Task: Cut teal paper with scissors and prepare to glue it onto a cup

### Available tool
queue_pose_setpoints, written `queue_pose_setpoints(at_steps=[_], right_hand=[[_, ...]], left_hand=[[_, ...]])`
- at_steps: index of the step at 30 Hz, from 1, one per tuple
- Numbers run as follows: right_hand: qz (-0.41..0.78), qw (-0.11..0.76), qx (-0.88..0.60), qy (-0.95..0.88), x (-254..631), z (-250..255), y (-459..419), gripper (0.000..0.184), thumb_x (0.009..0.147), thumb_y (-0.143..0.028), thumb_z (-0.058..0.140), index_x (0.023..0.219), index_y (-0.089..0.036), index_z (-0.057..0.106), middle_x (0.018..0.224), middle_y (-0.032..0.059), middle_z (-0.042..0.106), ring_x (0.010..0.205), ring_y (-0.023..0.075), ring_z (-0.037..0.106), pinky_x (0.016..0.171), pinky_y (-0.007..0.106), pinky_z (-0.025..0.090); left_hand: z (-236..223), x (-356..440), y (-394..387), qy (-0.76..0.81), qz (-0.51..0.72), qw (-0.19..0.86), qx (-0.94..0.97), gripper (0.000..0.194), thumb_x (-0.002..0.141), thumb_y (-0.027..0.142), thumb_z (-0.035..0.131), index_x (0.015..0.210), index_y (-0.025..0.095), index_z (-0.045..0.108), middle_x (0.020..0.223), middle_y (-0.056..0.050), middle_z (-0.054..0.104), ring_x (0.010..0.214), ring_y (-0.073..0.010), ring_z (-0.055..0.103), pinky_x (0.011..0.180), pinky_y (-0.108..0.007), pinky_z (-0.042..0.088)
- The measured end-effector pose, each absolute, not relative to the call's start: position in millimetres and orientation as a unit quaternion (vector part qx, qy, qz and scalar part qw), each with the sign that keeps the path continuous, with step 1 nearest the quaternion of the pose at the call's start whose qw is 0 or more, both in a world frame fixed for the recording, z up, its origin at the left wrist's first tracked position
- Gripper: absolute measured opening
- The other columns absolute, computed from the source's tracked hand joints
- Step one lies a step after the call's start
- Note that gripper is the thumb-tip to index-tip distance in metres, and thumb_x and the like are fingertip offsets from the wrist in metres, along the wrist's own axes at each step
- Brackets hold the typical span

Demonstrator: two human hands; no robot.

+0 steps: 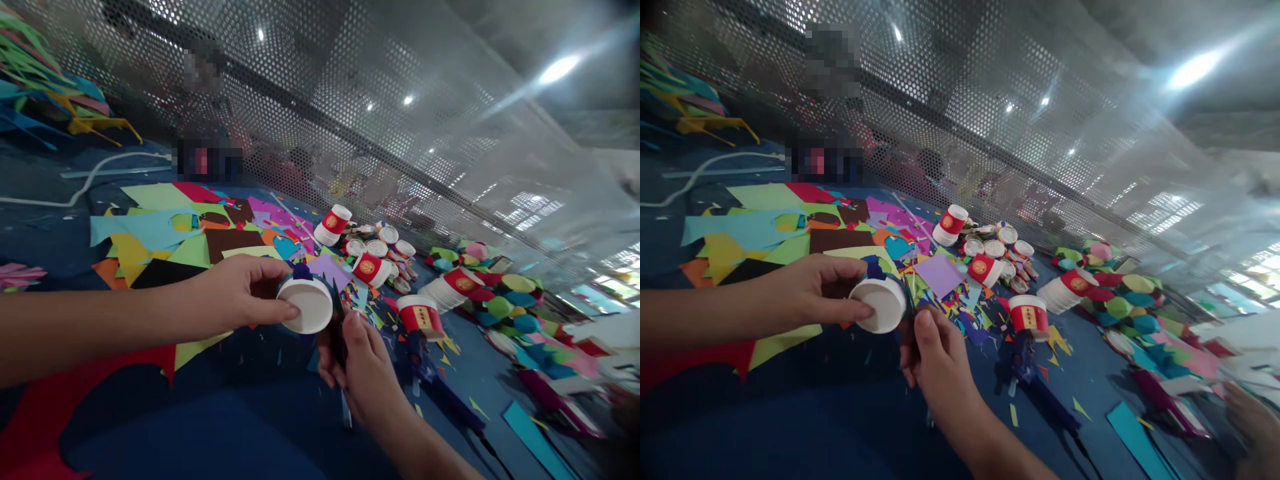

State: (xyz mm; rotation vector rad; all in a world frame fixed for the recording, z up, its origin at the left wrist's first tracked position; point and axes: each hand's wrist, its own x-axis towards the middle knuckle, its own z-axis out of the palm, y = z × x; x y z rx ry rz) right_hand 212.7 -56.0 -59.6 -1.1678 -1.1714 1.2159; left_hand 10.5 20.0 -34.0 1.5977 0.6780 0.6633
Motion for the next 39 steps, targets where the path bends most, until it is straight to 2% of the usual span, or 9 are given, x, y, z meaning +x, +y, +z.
queue_pose_setpoints(at_steps=[3, 7, 16, 20, 24, 30, 39], right_hand=[[0.517, 0.528, -0.477, -0.476, 210.0, -58.1, -59.2, 0.057, 0.081, -0.072, 0.069, 0.070, -0.018, 0.056, 0.047, -0.0072, 0.049, 0.033, 0.0025, 0.032, 0.032, 0.013, 0.030], [0.520, 0.523, -0.481, -0.473, 208.6, -55.9, -60.4, 0.055, 0.083, -0.070, 0.067, 0.071, -0.017, 0.059, 0.045, -0.0078, 0.046, 0.032, 0.0027, 0.029, 0.032, 0.014, 0.028], [0.526, 0.509, -0.487, -0.476, 209.7, -53.3, -59.5, 0.052, 0.083, -0.065, 0.070, 0.066, -0.019, 0.054, 0.048, -0.0078, 0.044, 0.035, 0.0038, 0.031, 0.032, 0.015, 0.030], [0.525, 0.504, -0.491, -0.478, 210.0, -54.0, -59.9, 0.053, 0.083, -0.068, 0.069, 0.066, -0.020, 0.053, 0.048, -0.0084, 0.042, 0.036, 0.0044, 0.032, 0.033, 0.014, 0.030], [0.519, 0.501, -0.500, -0.480, 208.8, -53.3, -61.4, 0.059, 0.084, -0.074, 0.062, 0.065, -0.020, 0.050, 0.047, -0.0084, 0.041, 0.036, 0.0045, 0.029, 0.033, 0.015, 0.028], [0.513, 0.494, -0.507, -0.485, 208.8, -53.4, -61.8, 0.059, 0.085, -0.074, 0.062, 0.064, -0.021, 0.049, 0.046, -0.0091, 0.038, 0.036, 0.0045, 0.027, 0.034, 0.016, 0.028], [0.520, 0.505, -0.505, -0.469, 208.5, -53.0, -62.1, 0.052, 0.084, -0.067, 0.066, 0.067, -0.019, 0.055, 0.049, -0.0075, 0.044, 0.035, 0.0040, 0.029, 0.033, 0.016, 0.028]], left_hand=[[-35.8, 11.1, 20.7, 0.293, 0.273, 0.597, 0.695, 0.032, 0.074, 0.044, 0.075, 0.085, 0.017, 0.063, 0.073, 0.003, 0.060, 0.066, -0.0119, 0.051, 0.058, -0.023, 0.041], [-37.3, 11.3, 19.7, 0.280, 0.271, 0.613, 0.687, 0.030, 0.073, 0.040, 0.076, 0.087, 0.017, 0.064, 0.078, 0.002, 0.063, 0.071, -0.0122, 0.053, 0.062, -0.022, 0.042], [-36.2, 10.3, 17.1, 0.299, 0.241, 0.609, 0.694, 0.030, 0.072, 0.040, 0.076, 0.088, 0.017, 0.066, 0.078, 0.002, 0.062, 0.071, -0.0125, 0.053, 0.063, -0.023, 0.041], [-38.1, 10.5, 15.4, 0.288, 0.244, 0.629, 0.679, 0.031, 0.072, 0.040, 0.077, 0.091, 0.017, 0.066, 0.082, 0.001, 0.065, 0.072, -0.0126, 0.053, 0.063, -0.022, 0.041], [-39.8, 11.0, 13.3, 0.295, 0.245, 0.630, 0.675, 0.033, 0.073, 0.043, 0.078, 0.088, 0.017, 0.065, 0.077, 0.001, 0.062, 0.069, -0.0126, 0.052, 0.060, -0.022, 0.040], [-39.7, 11.2, 10.7, 0.287, 0.251, 0.631, 0.676, 0.030, 0.074, 0.042, 0.077, 0.087, 0.017, 0.066, 0.080, 0.001, 0.063, 0.074, -0.0136, 0.054, 0.063, -0.022, 0.042], [-39.3, 10.1, 11.3, 0.315, 0.265, 0.623, 0.665, 0.034, 0.070, 0.041, 0.082, 0.090, 0.018, 0.065, 0.074, 0.002, 0.060, 0.069, -0.0139, 0.054, 0.059, -0.022, 0.042]])
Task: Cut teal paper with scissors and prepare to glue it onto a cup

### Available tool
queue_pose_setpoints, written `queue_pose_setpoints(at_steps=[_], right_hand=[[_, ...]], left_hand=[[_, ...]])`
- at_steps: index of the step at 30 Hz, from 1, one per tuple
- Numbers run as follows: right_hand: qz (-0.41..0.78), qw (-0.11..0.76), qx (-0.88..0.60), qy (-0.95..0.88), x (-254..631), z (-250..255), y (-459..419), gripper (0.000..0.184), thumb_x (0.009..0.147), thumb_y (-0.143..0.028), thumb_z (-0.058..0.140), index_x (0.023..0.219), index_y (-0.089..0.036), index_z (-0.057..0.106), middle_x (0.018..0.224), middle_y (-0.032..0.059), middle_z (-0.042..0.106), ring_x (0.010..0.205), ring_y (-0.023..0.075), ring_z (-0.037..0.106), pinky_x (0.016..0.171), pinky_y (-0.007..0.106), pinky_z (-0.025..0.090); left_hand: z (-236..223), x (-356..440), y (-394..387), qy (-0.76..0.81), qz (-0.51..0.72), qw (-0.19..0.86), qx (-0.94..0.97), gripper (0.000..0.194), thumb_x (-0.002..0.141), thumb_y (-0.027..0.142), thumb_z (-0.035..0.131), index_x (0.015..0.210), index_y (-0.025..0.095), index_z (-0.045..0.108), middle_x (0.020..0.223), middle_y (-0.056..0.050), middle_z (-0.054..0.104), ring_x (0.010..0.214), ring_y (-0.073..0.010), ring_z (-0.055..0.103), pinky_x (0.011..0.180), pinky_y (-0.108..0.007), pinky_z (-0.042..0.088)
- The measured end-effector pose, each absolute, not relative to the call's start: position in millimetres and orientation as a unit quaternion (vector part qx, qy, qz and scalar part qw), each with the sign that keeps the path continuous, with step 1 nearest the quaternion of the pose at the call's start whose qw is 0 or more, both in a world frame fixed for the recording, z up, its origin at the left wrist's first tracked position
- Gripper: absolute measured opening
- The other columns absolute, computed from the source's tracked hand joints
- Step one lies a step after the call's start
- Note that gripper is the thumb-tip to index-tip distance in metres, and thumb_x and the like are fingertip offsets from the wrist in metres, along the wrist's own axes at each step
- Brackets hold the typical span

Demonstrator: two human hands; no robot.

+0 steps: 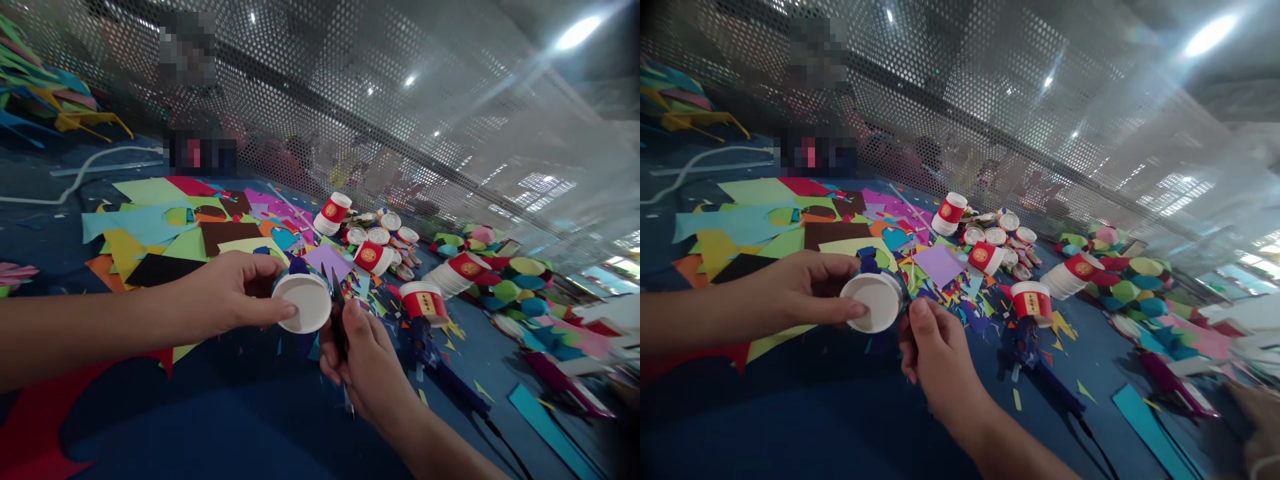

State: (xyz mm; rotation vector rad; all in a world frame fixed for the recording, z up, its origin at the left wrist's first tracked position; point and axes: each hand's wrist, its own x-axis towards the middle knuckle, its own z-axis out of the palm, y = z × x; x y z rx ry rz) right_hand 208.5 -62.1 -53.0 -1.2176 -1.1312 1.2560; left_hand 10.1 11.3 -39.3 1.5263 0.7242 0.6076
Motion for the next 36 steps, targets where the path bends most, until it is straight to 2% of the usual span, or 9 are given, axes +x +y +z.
queue_pose_setpoints(at_steps=[6, 13, 31, 34, 36], right_hand=[[0.527, 0.504, -0.498, -0.469, 207.7, -54.2, -61.3, 0.051, 0.084, -0.064, 0.069, 0.064, -0.020, 0.051, 0.047, -0.0082, 0.044, 0.034, 0.0032, 0.028, 0.033, 0.015, 0.028], [0.531, 0.512, -0.500, -0.454, 205.0, -52.8, -61.4, 0.051, 0.080, -0.063, 0.072, 0.064, -0.020, 0.052, 0.047, -0.0086, 0.042, 0.036, 0.0039, 0.029, 0.032, 0.015, 0.028], [0.519, 0.494, -0.518, -0.466, 207.0, -51.5, -60.5, 0.054, 0.080, -0.069, 0.069, 0.066, -0.020, 0.053, 0.047, -0.0085, 0.043, 0.034, 0.0035, 0.027, 0.032, 0.016, 0.028], [0.481, 0.471, -0.548, -0.496, 216.7, -41.1, -56.3, 0.056, 0.083, -0.075, 0.060, 0.072, -0.020, 0.056, 0.047, -0.0082, 0.044, 0.034, 0.0049, 0.026, 0.033, 0.019, 0.027], [0.381, 0.432, -0.587, -0.569, 229.7, -32.3, -51.4, 0.052, 0.087, -0.071, 0.054, 0.076, -0.020, 0.058, 0.050, -0.0060, 0.047, 0.036, 0.0076, 0.032, 0.037, 0.022, 0.028]], left_hand=[[-42.6, 11.0, 12.6, 0.290, 0.256, 0.633, 0.670, 0.032, 0.076, 0.042, 0.078, 0.092, 0.017, 0.066, 0.076, 0.003, 0.058, 0.068, -0.0117, 0.051, 0.060, -0.020, 0.041], [-41.9, 14.1, 8.9, 0.283, 0.282, 0.644, 0.652, 0.028, 0.072, 0.037, 0.080, 0.085, 0.018, 0.064, 0.074, 0.004, 0.057, 0.065, -0.0108, 0.049, 0.057, -0.019, 0.040], [-41.3, 11.1, 10.9, 0.280, 0.280, 0.644, 0.654, 0.026, 0.074, 0.033, 0.080, 0.089, 0.017, 0.066, 0.073, 0.004, 0.059, 0.063, -0.0090, 0.049, 0.056, -0.018, 0.038], [-38.5, 10.3, 15.1, 0.317, 0.282, 0.609, 0.671, 0.043, 0.076, 0.039, 0.077, 0.109, 0.017, 0.062, 0.086, -0.001, 0.066, 0.071, -0.0138, 0.058, 0.059, -0.022, 0.045], [-36.5, 8.5, 21.8, 0.345, 0.285, 0.580, 0.681, 0.061, 0.077, 0.043, 0.077, 0.128, 0.019, 0.052, 0.097, -0.004, 0.071, 0.078, -0.0180, 0.064, 0.061, -0.025, 0.049]])
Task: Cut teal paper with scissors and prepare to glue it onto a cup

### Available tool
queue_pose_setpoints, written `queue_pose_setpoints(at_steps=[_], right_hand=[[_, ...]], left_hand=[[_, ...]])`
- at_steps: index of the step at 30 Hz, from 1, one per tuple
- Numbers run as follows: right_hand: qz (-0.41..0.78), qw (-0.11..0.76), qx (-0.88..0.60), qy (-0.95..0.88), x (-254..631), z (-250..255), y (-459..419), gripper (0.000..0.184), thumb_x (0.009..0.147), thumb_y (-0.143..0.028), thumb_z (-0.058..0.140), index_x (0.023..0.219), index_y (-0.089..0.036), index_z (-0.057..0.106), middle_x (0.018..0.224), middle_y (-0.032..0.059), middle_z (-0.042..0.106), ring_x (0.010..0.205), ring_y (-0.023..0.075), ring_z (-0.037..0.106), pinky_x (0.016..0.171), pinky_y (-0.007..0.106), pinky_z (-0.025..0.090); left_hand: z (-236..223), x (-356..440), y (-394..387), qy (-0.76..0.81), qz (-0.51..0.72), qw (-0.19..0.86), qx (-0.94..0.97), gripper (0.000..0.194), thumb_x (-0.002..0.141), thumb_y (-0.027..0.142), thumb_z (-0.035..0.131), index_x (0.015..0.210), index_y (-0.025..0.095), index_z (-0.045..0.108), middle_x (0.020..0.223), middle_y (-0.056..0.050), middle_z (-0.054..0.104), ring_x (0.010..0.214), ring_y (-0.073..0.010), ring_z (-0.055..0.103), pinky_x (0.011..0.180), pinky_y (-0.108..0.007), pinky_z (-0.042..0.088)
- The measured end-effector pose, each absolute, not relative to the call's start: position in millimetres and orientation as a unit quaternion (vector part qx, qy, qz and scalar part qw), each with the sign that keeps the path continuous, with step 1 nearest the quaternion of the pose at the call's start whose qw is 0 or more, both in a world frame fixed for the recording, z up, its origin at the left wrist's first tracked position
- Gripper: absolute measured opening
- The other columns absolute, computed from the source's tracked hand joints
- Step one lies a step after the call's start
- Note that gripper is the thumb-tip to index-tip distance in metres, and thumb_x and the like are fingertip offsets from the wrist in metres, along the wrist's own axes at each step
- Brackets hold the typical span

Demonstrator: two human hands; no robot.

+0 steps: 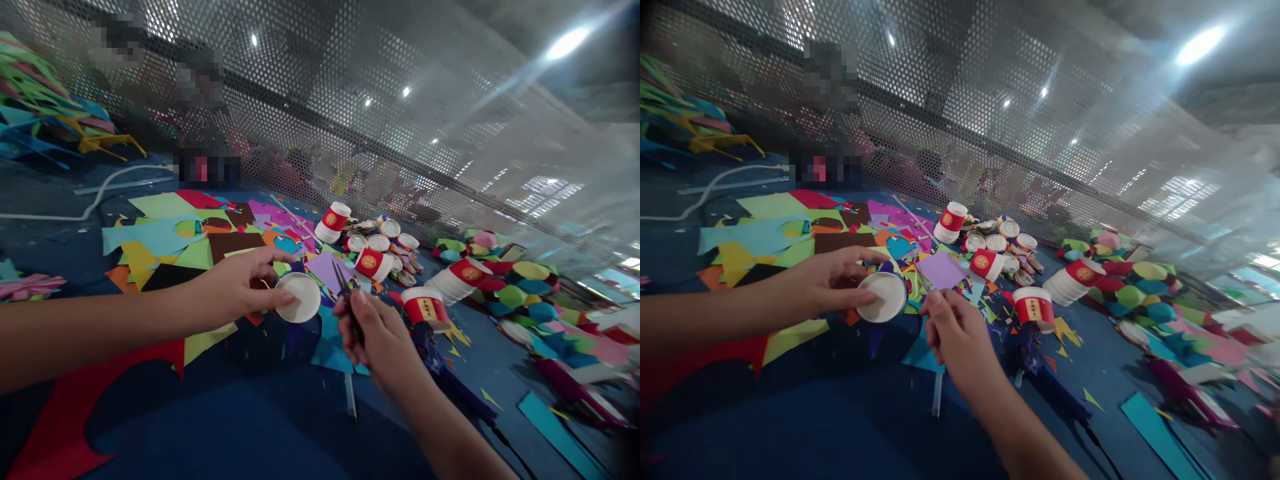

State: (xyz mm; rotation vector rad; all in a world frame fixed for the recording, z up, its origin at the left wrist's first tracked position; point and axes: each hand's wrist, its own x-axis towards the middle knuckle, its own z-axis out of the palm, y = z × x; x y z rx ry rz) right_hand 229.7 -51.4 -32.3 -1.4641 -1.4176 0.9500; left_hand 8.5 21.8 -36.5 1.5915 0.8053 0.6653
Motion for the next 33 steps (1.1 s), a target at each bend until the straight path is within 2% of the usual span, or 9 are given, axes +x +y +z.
queue_pose_setpoints(at_steps=[2, 5, 8, 10, 12, 13, 17, 22, 33], right_hand=[[0.210, 0.374, -0.629, -0.648, 244.3, -25.9, -44.9, 0.043, 0.087, -0.062, 0.056, 0.081, -0.020, 0.061, 0.058, -0.0016, 0.055, 0.048, 0.0131, 0.047, 0.047, 0.026, 0.035], [0.062, 0.316, -0.660, -0.679, 260.5, -26.8, -33.2, 0.028, 0.082, -0.044, 0.063, 0.092, -0.019, 0.068, 0.073, 0.0059, 0.067, 0.068, 0.0237, 0.062, 0.062, 0.033, 0.040], [0.062, 0.311, -0.666, -0.675, 265.4, -37.5, -21.0, 0.023, 0.076, -0.032, 0.068, 0.092, -0.016, 0.073, 0.079, 0.0124, 0.072, 0.077, 0.0322, 0.066, 0.071, 0.041, 0.045], [0.066, 0.327, -0.653, -0.681, 263.7, -44.0, -14.9, 0.028, 0.073, -0.032, 0.072, 0.097, -0.016, 0.074, 0.094, 0.0167, 0.075, 0.097, 0.0376, 0.066, 0.086, 0.048, 0.047], [0.082, 0.351, -0.627, -0.690, 258.6, -46.9, -12.2, 0.033, 0.074, -0.036, 0.074, 0.102, -0.017, 0.075, 0.111, 0.0174, 0.075, 0.114, 0.0380, 0.062, 0.099, 0.050, 0.044], [0.100, 0.362, -0.613, -0.696, 255.1, -47.0, -12.1, 0.034, 0.076, -0.039, 0.074, 0.102, -0.018, 0.076, 0.114, 0.0164, 0.074, 0.116, 0.0364, 0.062, 0.099, 0.049, 0.045], [0.195, 0.394, -0.556, -0.706, 237.8, -47.0, -16.6, 0.033, 0.085, -0.049, 0.070, 0.098, -0.019, 0.077, 0.105, 0.0100, 0.077, 0.098, 0.0271, 0.071, 0.083, 0.040, 0.055], [0.244, 0.431, -0.517, -0.699, 225.9, -57.5, -18.5, 0.028, 0.096, -0.042, 0.066, 0.094, -0.014, 0.069, 0.088, 0.0024, 0.071, 0.084, 0.0185, 0.069, 0.081, 0.039, 0.057], [0.251, 0.416, -0.523, -0.700, 230.6, -67.9, -19.0, 0.024, 0.098, -0.037, 0.066, 0.103, -0.014, 0.068, 0.099, 0.0036, 0.069, 0.085, 0.0181, 0.068, 0.076, 0.035, 0.059]], left_hand=[[-34.8, 6.1, 30.6, 0.361, 0.292, 0.559, 0.687, 0.066, 0.075, 0.044, 0.079, 0.129, 0.020, 0.050, 0.100, -0.006, 0.072, 0.080, -0.0201, 0.066, 0.061, -0.026, 0.051], [-31.5, 3.2, 43.4, 0.374, 0.322, 0.537, 0.684, 0.059, 0.065, 0.046, 0.085, 0.111, 0.019, 0.059, 0.095, -0.005, 0.072, 0.084, -0.0218, 0.067, 0.065, -0.028, 0.053], [-25.2, 2.5, 50.4, 0.394, 0.364, 0.519, 0.666, 0.048, 0.062, 0.042, 0.085, 0.096, 0.020, 0.060, 0.088, -0.003, 0.070, 0.085, -0.0218, 0.066, 0.069, -0.029, 0.055], [-19.3, 3.5, 50.4, 0.409, 0.386, 0.518, 0.644, 0.040, 0.063, 0.036, 0.084, 0.091, 0.019, 0.060, 0.087, -0.004, 0.068, 0.083, -0.0212, 0.066, 0.068, -0.030, 0.055], [-13.1, 5.2, 46.8, 0.416, 0.405, 0.527, 0.620, 0.037, 0.063, 0.031, 0.084, 0.090, 0.019, 0.060, 0.088, -0.004, 0.069, 0.081, -0.0205, 0.067, 0.068, -0.030, 0.056], [-10.1, 6.5, 43.8, 0.415, 0.415, 0.534, 0.609, 0.037, 0.064, 0.030, 0.084, 0.090, 0.018, 0.060, 0.089, -0.005, 0.069, 0.080, -0.0200, 0.067, 0.069, -0.030, 0.057], [-2.4, 14.4, 26.1, 0.400, 0.455, 0.551, 0.574, 0.028, 0.077, 0.025, 0.079, 0.096, 0.017, 0.061, 0.093, -0.005, 0.070, 0.081, -0.0175, 0.068, 0.074, -0.029, 0.057], [-6.7, 24.0, 4.3, 0.384, 0.478, 0.552, 0.565, 0.015, 0.089, 0.016, 0.071, 0.099, 0.014, 0.060, 0.095, -0.002, 0.066, 0.081, -0.0150, 0.066, 0.076, -0.030, 0.058], [-35.7, 22.1, -10.3, 0.399, 0.411, 0.550, 0.608, 0.021, 0.094, 0.025, 0.070, 0.111, 0.013, 0.064, 0.104, -0.005, 0.068, 0.088, -0.0180, 0.067, 0.078, -0.035, 0.060]])
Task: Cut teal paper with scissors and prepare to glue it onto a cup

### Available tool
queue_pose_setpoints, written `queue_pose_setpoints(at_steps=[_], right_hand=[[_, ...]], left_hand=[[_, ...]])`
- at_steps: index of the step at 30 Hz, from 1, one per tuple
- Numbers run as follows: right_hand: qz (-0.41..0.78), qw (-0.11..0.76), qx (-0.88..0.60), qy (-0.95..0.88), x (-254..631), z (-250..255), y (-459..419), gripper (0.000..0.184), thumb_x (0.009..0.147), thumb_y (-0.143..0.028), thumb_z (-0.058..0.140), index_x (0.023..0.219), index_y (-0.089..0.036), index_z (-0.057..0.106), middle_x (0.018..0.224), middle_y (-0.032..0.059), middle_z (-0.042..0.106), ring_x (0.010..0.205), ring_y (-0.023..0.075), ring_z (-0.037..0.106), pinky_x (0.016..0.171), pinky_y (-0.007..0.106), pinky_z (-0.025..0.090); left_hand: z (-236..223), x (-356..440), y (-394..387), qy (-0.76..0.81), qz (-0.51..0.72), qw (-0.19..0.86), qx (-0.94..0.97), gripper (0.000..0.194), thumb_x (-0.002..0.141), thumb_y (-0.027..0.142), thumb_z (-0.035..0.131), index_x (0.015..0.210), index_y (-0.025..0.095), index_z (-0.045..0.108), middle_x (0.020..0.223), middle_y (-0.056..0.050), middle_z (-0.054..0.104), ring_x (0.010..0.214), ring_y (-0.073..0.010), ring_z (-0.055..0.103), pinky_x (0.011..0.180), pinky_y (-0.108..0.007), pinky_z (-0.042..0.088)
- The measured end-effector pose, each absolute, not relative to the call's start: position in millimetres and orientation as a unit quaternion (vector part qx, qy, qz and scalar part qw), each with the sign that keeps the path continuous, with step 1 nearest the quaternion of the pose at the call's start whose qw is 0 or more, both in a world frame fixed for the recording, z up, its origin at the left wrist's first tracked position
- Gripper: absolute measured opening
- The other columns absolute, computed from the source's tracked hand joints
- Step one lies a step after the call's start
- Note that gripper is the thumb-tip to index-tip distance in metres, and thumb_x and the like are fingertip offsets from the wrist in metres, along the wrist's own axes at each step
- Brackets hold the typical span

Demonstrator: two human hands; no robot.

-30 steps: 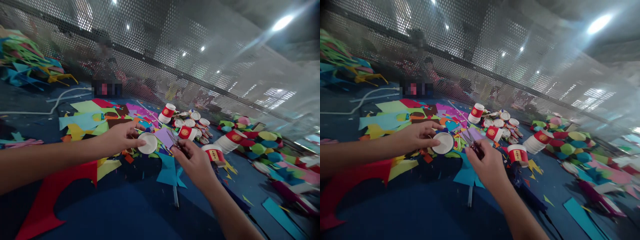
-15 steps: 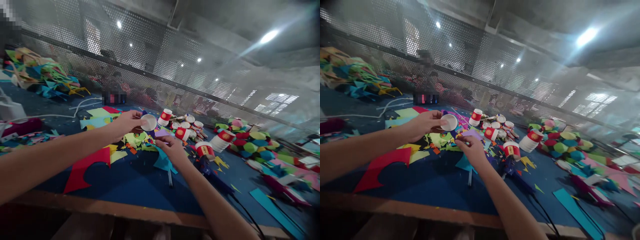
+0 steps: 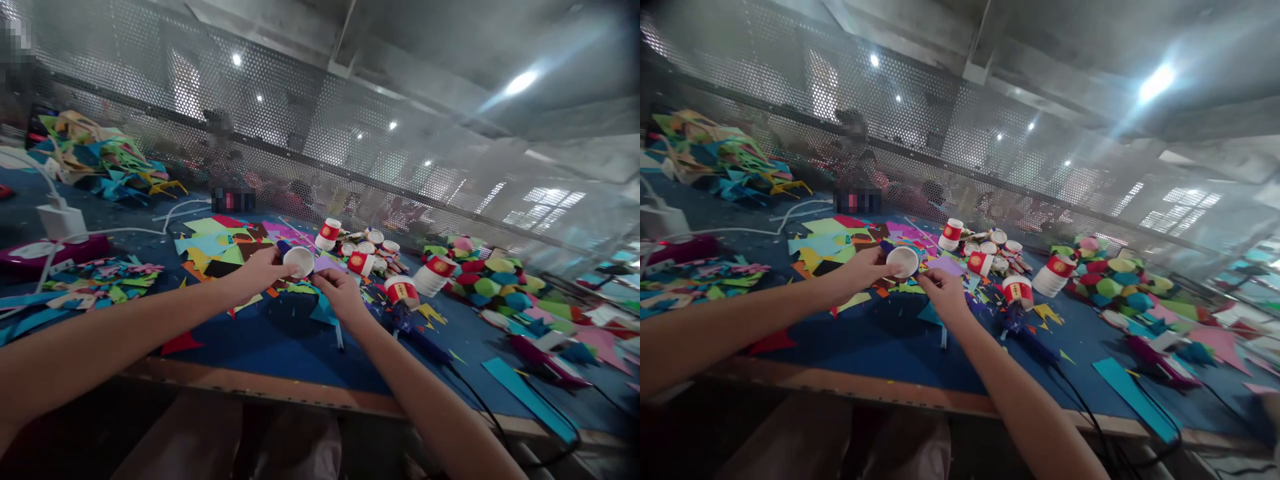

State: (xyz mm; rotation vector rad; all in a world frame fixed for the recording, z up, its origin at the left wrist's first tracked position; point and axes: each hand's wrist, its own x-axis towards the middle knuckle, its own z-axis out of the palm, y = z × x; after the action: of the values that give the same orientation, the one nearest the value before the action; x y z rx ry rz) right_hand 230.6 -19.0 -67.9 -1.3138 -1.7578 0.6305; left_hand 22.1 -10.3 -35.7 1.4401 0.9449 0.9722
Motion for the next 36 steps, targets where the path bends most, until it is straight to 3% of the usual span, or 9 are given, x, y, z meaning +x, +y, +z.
queue_pose_setpoints(at_steps=[7, 13, 24, 32, 36], right_hand=[[0.245, 0.405, -0.539, -0.697, 233.3, -67.5, -19.3, 0.024, 0.098, -0.037, 0.065, 0.106, -0.014, 0.067, 0.101, 0.0040, 0.069, 0.083, 0.0174, 0.068, 0.074, 0.034, 0.059], [0.248, 0.398, -0.537, -0.702, 231.5, -74.3, -18.4, 0.024, 0.098, -0.037, 0.065, 0.106, -0.014, 0.067, 0.100, 0.0039, 0.069, 0.083, 0.0175, 0.068, 0.074, 0.034, 0.059], [0.261, 0.409, -0.533, -0.694, 230.3, -74.4, -18.3, 0.024, 0.098, -0.037, 0.066, 0.106, -0.014, 0.067, 0.102, 0.0043, 0.069, 0.086, 0.0186, 0.068, 0.077, 0.036, 0.060], [0.227, 0.545, -0.551, -0.590, 238.9, -63.1, -11.7, 0.031, 0.101, -0.044, 0.060, 0.109, -0.015, 0.067, 0.108, 0.0070, 0.070, 0.096, 0.0211, 0.068, 0.085, 0.042, 0.058], [0.184, 0.600, -0.546, -0.555, 247.0, -50.8, -10.1, 0.036, 0.101, -0.049, 0.056, 0.107, -0.015, 0.067, 0.107, 0.0072, 0.070, 0.097, 0.0216, 0.068, 0.086, 0.042, 0.057]], left_hand=[[-32.1, 20.8, -8.6, 0.399, 0.418, 0.549, 0.604, 0.026, 0.096, 0.027, 0.067, 0.119, 0.014, 0.062, 0.111, -0.007, 0.067, 0.091, -0.0191, 0.068, 0.080, -0.037, 0.061], [-42.4, 22.2, -3.8, 0.397, 0.414, 0.539, 0.617, 0.022, 0.095, 0.026, 0.069, 0.112, 0.013, 0.063, 0.104, -0.005, 0.067, 0.086, -0.0177, 0.067, 0.077, -0.035, 0.061], [-37.4, 15.3, -1.3, 0.388, 0.415, 0.509, 0.647, 0.028, 0.097, 0.036, 0.066, 0.115, 0.014, 0.063, 0.108, -0.007, 0.067, 0.092, -0.0195, 0.067, 0.082, -0.038, 0.059], [-22.2, -3.9, 0.3, 0.391, 0.251, 0.504, 0.728, 0.023, 0.092, 0.037, 0.070, 0.096, 0.015, 0.067, 0.079, 0.000, 0.064, 0.061, -0.0110, 0.055, 0.057, -0.024, 0.046], [-23.9, -2.7, -6.2, 0.386, 0.157, 0.484, 0.770, 0.043, 0.074, 0.051, 0.078, 0.101, 0.018, 0.073, 0.069, -0.001, 0.066, 0.055, -0.0155, 0.057, 0.046, -0.024, 0.036]])
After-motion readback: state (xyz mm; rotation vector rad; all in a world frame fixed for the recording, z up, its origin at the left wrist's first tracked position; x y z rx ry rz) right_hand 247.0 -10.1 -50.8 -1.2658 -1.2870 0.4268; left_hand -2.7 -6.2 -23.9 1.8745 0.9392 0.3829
